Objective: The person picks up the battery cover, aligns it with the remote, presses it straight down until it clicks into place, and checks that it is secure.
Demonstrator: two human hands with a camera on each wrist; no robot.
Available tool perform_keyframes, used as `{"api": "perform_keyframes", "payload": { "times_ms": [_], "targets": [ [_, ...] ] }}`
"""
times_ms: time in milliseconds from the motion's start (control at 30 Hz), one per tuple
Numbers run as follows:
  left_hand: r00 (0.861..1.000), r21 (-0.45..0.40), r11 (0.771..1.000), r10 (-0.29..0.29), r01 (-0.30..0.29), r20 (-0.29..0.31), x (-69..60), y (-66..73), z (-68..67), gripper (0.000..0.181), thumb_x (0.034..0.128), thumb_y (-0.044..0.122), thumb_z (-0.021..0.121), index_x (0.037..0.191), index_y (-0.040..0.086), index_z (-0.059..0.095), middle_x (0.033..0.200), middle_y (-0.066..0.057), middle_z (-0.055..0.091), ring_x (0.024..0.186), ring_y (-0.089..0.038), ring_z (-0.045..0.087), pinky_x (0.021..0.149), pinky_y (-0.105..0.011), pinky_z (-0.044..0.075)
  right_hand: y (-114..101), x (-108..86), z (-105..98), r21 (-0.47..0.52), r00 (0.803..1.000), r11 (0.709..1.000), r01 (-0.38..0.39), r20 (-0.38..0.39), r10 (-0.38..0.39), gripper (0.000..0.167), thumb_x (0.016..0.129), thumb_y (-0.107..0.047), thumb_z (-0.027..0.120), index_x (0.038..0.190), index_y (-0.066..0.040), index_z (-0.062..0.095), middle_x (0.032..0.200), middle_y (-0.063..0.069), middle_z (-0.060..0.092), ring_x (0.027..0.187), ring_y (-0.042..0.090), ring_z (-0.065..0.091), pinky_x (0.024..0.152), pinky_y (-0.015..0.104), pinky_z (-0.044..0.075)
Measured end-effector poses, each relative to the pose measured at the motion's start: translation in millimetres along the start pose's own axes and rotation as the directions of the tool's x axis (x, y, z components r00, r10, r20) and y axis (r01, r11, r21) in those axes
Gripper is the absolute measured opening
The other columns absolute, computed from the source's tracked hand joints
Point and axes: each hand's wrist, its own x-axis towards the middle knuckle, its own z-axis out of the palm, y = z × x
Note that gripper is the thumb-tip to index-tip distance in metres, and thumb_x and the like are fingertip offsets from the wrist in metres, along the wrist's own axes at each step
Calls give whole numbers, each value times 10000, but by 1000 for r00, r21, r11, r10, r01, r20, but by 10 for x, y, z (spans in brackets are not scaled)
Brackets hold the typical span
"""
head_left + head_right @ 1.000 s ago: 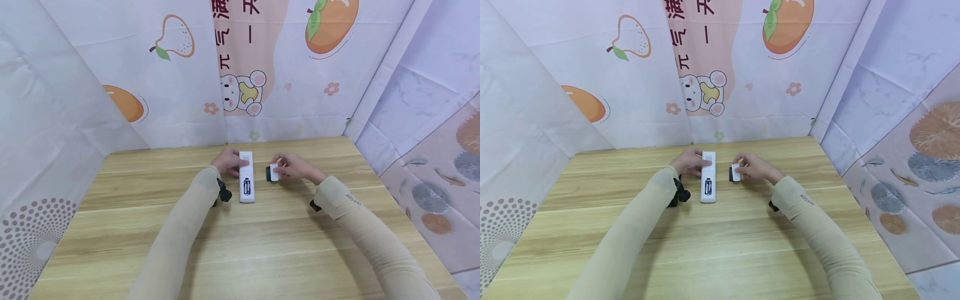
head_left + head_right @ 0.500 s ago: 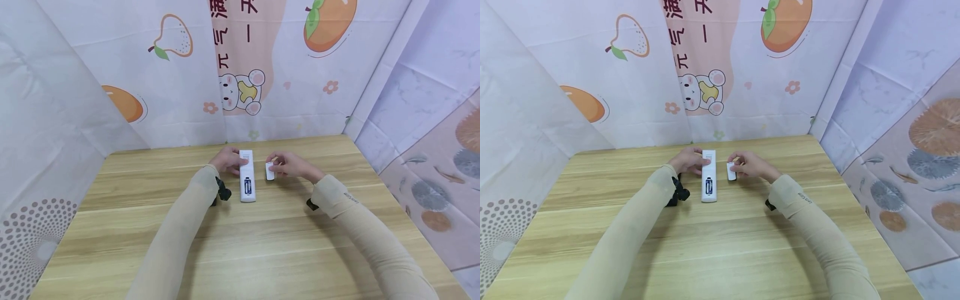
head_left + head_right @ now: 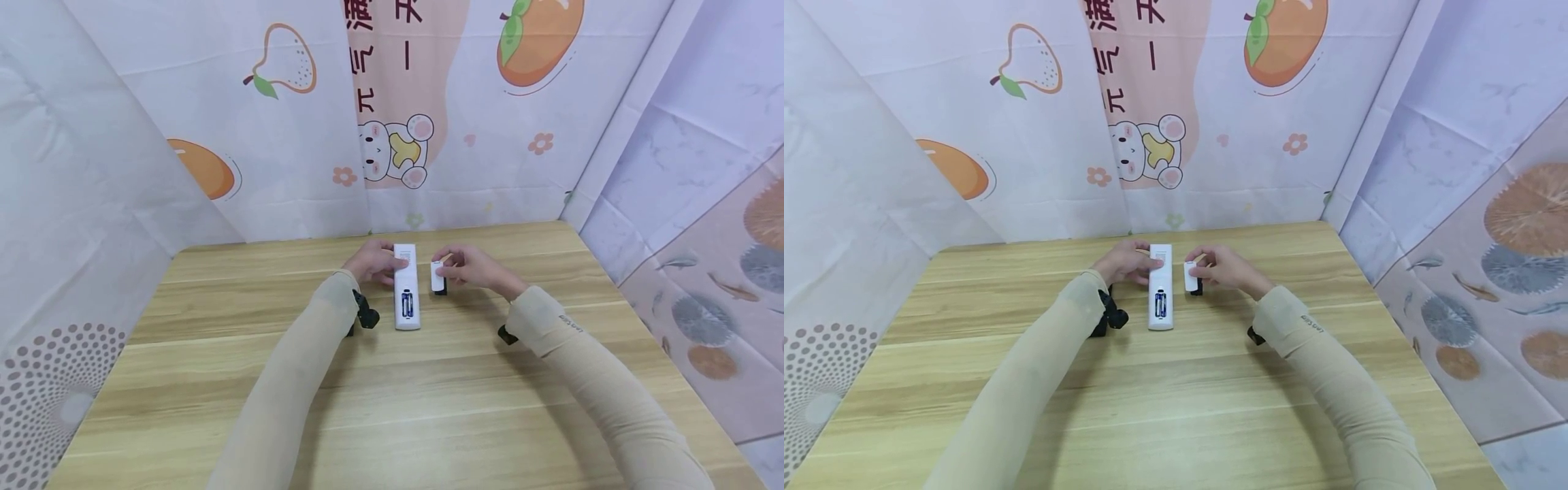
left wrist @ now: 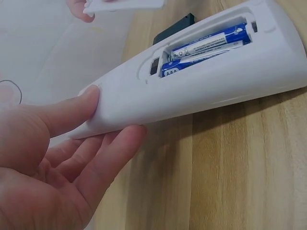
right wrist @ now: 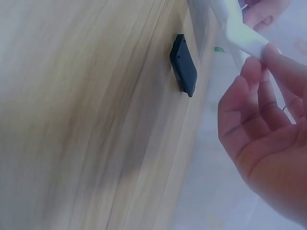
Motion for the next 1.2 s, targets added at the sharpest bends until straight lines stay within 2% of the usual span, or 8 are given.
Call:
{"api": "perform_keyframes", "payload": {
  "times_ms": [333, 500, 700, 933, 1200],
  "targets": [
    [999, -15, 999, 30, -31, -40, 23, -61, -34, 654, 908, 105, 779, 1478, 80, 458, 1170, -169, 654, 968, -304, 697, 752, -374, 626, -33, 22, 41, 31, 1000, 1000, 0, -26, 1, 286, 971, -158, 717, 1235, -57, 675, 1002, 136, 683, 917, 407, 626, 815, 553, 573],
    [997, 14, 998, 61, -61, -36, -20, -70, -42, 619, 913, 110, 775, 1455, 58, 481, 1159, -168, 660, 960, -302, 700, 755, -366, 624, -105, 14, 91, 21, 1000, 999, 28, -14, -28, 250, 969, -142, 716, 1203, -60, 689, 966, 143, 687, 873, 376, 633, 808, 578, 569],
    [996, 20, 997, 81, -81, -33, -14, -81, -33, 613, 919, 119, 770, 1459, 57, 488, 1155, -156, 669, 960, -293, 701, 761, -358, 622, -148, 18, 152, 6, 997, 999, 54, -49, -53, 243, 976, -162, 709, 1203, -75, 696, 971, 138, 675, 834, 337, 619, 773, 563, 573],
    [996, 43, 996, 78, -76, -35, 5, -90, -28, 623, 918, 129, 775, 1461, 48, 482, 1163, -152, 667, 964, -279, 699, 750, -358, 624, -171, -2, 181, 28, 995, 999, 21, -94, -18, 211, 998, -114, 667, 1204, -69, 677, 955, 131, 660, 801, 247, 593, 758, 586, 581],
    [996, 43, 996, 85, -84, -28, 11, -83, -25, 622, 911, 115, 780, 1453, 40, 486, 1161, -157, 662, 953, -290, 701, 749, -367, 625, -189, -10, 206, 177, 997, 983, -56, -45, 64, 236, 993, -81, 665, 1226, -50, 650, 1048, 173, 645, 933, 282, 631, 835, 578, 584]
  ]
}}
